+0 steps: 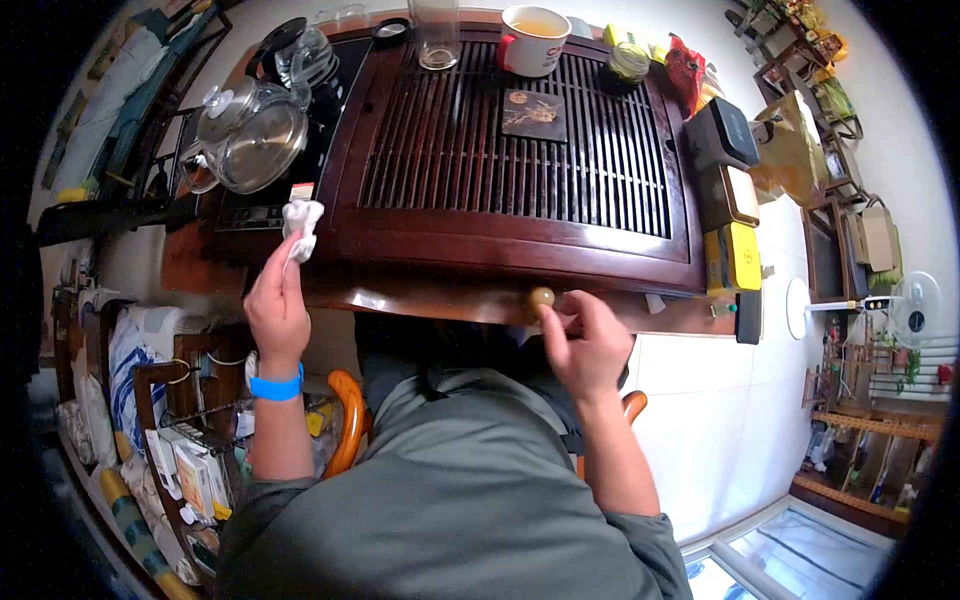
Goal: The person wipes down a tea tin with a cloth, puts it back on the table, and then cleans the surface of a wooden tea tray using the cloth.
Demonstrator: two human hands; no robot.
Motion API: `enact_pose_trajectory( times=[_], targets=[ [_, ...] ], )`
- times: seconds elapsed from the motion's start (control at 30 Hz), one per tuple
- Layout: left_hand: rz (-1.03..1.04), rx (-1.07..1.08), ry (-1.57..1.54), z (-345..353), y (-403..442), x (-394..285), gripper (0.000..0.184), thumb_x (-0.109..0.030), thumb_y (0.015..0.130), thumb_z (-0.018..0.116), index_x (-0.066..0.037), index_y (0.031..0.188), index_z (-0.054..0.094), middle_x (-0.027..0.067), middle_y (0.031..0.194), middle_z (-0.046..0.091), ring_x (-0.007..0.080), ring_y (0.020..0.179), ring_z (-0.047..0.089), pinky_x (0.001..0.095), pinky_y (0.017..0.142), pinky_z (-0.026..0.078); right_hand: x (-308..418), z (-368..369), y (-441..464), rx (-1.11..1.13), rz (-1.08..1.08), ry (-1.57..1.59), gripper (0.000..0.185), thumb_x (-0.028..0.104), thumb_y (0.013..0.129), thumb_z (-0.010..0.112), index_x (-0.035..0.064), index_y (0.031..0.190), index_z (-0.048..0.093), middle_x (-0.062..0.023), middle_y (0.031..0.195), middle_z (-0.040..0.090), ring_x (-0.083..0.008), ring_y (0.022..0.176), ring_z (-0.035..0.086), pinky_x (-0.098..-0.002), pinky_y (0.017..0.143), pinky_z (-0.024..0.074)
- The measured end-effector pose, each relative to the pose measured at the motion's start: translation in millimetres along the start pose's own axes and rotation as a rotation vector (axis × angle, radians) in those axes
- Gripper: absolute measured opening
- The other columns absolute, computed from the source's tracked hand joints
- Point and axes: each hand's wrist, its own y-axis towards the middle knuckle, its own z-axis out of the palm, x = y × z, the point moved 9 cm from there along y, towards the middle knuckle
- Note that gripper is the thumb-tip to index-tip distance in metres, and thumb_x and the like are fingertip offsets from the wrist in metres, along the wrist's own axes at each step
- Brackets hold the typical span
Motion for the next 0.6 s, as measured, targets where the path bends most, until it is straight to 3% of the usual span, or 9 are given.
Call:
enact_pose_trajectory(
  times=[0.07, 0.17, 0.33, 0.4, 0.47, 0.6],
  targets=[
    [0.051, -0.043, 0.031, 8, -21, -5, 0.033, -0.006, 0.103, 0.048, 0.000, 0.132, 0.064, 0.0210, 0.124, 0.070, 0.0336, 0.120, 0.066, 0.0395, 0.101, 0.051, 3, 12, -9, -0.008, -0.056, -0.177, 0.045, 0.034, 0.076, 0.088, 0.0018, 0.100, 0.068, -0.0103, 0.076, 0.068, -0.0258, 0.063, 0.066, -0.0359, 0.061, 0.0511],
    [0.208, -0.074, 0.069, 31, -48, -24, 0.029, -0.001, 0.098, 0.056, 0.001, 0.124, 0.068, 0.0192, 0.121, 0.071, 0.0362, 0.116, 0.067, 0.0439, 0.102, 0.052, 4, 27, -12, 0.004, -0.130, -0.376, 0.046, 0.040, 0.074, 0.087, 0.0051, 0.096, 0.067, -0.0092, 0.075, 0.065, -0.0300, 0.069, 0.060, -0.0415, 0.065, 0.0420],
    [0.339, 0.016, 0.238, 78, -81, -33, 0.027, -0.003, 0.095, 0.060, 0.002, 0.120, 0.067, 0.0158, 0.115, 0.072, 0.0361, 0.112, 0.067, 0.0488, 0.105, 0.048, 0, 27, -11, -0.025, -0.157, -0.221, 0.035, 0.028, 0.075, 0.086, 0.0062, 0.096, 0.067, -0.0092, 0.083, 0.069, -0.0286, 0.073, 0.061, -0.0408, 0.070, 0.0424],
    [0.273, 0.090, 0.284, 89, -79, -33, 0.028, -0.006, 0.096, 0.058, 0.001, 0.122, 0.066, 0.0172, 0.116, 0.071, 0.0361, 0.116, 0.065, 0.0497, 0.108, 0.044, 6, 14, -11, -0.070, -0.162, -0.098, 0.033, 0.024, 0.076, 0.085, 0.0058, 0.098, 0.068, -0.0100, 0.087, 0.070, -0.0291, 0.075, 0.063, -0.0402, 0.072, 0.0437],
    [0.236, 0.158, 0.287, 98, -72, -48, 0.028, -0.007, 0.096, 0.057, 0.001, 0.122, 0.065, 0.0183, 0.117, 0.071, 0.0364, 0.116, 0.065, 0.0499, 0.108, 0.044, -1, 1, -14, -0.079, -0.041, 0.077, 0.032, 0.016, 0.079, 0.082, 0.0044, 0.106, 0.069, -0.0139, 0.093, 0.069, -0.0330, 0.083, 0.065, -0.0395, 0.081, 0.0502],
    [0.259, 0.255, 0.244, 125, -69, -67, 0.034, -0.006, 0.097, 0.055, 0.002, 0.129, 0.063, 0.0228, 0.123, 0.067, 0.0385, 0.120, 0.062, 0.0498, 0.109, 0.044, -32, -38, -23, -0.183, 0.161, 0.237, 0.033, 0.013, 0.083, 0.079, 0.0025, 0.113, 0.068, -0.0137, 0.104, 0.071, -0.0282, 0.097, 0.069, -0.0348, 0.089, 0.0535]
  ],
)
